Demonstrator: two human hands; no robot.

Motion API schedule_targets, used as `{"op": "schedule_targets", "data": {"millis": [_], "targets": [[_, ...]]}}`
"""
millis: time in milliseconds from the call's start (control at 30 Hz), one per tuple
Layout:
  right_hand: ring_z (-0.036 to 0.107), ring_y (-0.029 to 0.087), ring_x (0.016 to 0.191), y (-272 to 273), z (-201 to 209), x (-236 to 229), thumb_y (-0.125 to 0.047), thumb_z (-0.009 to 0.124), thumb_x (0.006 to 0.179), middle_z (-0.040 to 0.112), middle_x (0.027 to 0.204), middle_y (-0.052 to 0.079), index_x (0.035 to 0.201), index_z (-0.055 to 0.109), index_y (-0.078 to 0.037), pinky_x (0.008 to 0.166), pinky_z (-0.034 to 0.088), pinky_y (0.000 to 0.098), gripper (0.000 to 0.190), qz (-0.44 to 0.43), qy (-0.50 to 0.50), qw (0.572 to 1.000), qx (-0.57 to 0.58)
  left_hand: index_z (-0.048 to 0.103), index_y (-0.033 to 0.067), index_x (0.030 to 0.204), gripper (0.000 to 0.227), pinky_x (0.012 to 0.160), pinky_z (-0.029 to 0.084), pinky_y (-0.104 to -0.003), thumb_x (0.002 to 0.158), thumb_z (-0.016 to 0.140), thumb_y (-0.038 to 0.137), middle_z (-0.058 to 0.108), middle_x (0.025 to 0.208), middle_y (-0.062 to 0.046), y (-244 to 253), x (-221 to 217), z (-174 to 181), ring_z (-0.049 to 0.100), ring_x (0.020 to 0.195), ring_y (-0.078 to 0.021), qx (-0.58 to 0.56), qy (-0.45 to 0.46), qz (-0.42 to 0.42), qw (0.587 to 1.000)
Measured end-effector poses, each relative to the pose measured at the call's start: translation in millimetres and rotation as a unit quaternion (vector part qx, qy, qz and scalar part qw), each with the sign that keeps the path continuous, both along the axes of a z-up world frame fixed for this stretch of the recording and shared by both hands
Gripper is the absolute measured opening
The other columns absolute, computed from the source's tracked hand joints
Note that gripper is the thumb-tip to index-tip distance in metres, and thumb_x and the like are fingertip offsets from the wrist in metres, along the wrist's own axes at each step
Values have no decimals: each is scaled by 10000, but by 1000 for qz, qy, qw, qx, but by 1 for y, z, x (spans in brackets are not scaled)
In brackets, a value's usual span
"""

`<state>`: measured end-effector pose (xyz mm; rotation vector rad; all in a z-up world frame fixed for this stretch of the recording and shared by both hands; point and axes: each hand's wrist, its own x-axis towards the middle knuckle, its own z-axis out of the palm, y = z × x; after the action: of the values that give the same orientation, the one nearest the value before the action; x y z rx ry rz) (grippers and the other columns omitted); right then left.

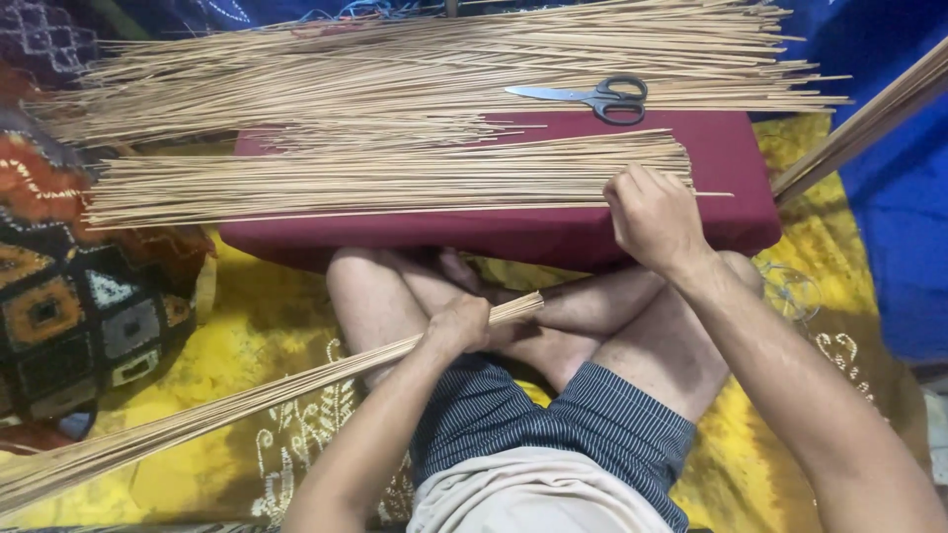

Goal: Sorting and bundling thin wooden sticks by hand while sitting on the floor.

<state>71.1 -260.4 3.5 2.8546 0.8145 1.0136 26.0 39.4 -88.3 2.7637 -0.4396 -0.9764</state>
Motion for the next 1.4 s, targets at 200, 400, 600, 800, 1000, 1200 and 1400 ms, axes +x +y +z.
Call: {"op": "schedule_targets", "data": {"millis": [200, 400, 600, 800, 1000, 1200, 1400], "targets": [[679, 299, 836, -17, -7, -23, -126, 697, 963, 563, 847, 72, 1013, 604, -89, 716, 531, 391, 112, 0, 14, 999, 44, 745, -42, 1145, 405, 932, 608, -518, 903, 681, 276, 740, 1132, -271, -13, -23, 58, 703, 1142, -425, -13, 16, -9, 1000], [701, 343, 832, -4, -7, -49, -92, 654, 953, 639, 836, 119, 1031, 644, -58, 707, 551, 455, 86, 98, 139, 980, 108, 784, 18, 1042, 281, 861, 630, -510, 884, 666, 218, 759, 1031, -228, -16, -30, 35, 734, 1063, -399, -55, -8, 26, 998], [726, 414, 863, 8, -35, -68, -98, 687, 855, 699, 836, 177, 943, 677, -51, 722, 572, 511, 100, 105, 400, 897, 156, 791, 22, 888, 246, 805, 627, -538, 834, 578, 132, 758, 931, -279, -19, -36, 94, 744, 975, -461, -95, -41, -11, 995], [722, 486, 926, 39, -45, -74, -90, 684, 845, 745, 892, 291, 957, 749, 28, 774, 557, 594, 175, 100, 516, 829, 191, 760, -9, 1016, 292, 872, 622, -534, 823, 640, 175, 752, 994, -267, -15, -9, 71, 740, 1023, -437, -46, -85, -25, 995], [754, 336, 794, 45, -86, -66, -180, 732, 842, 748, 809, 182, 970, 842, -139, 675, 587, 468, 174, 63, 578, 784, 219, 771, 24, 1042, 416, 958, 591, -508, 765, 660, 314, 749, 1099, -249, -7, -2, 51, 710, 1126, -399, -37, 14, 2, 999], [765, 312, 769, 40, -66, -68, -154, 759, 820, 770, 843, 186, 985, 829, -73, 653, 597, 416, 197, 55, 585, 778, 224, 754, -29, 1089, 436, 995, 570, -513, 767, 703, 261, 736, 1132, -282, -3, -3, 35, 685, 1174, -419, -64, 40, 15, 997], [764, 307, 874, -26, -59, -56, -129, 758, 827, 798, 883, 138, 971, 840, -96, 767, 600, 441, 169, 21, 544, 807, 228, 757, 13, 1108, 399, 989, 567, -510, 803, 699, 262, 743, 1139, -257, 14, 10, 62, 684, 1188, -398, -41, 52, 45, 997]]}}
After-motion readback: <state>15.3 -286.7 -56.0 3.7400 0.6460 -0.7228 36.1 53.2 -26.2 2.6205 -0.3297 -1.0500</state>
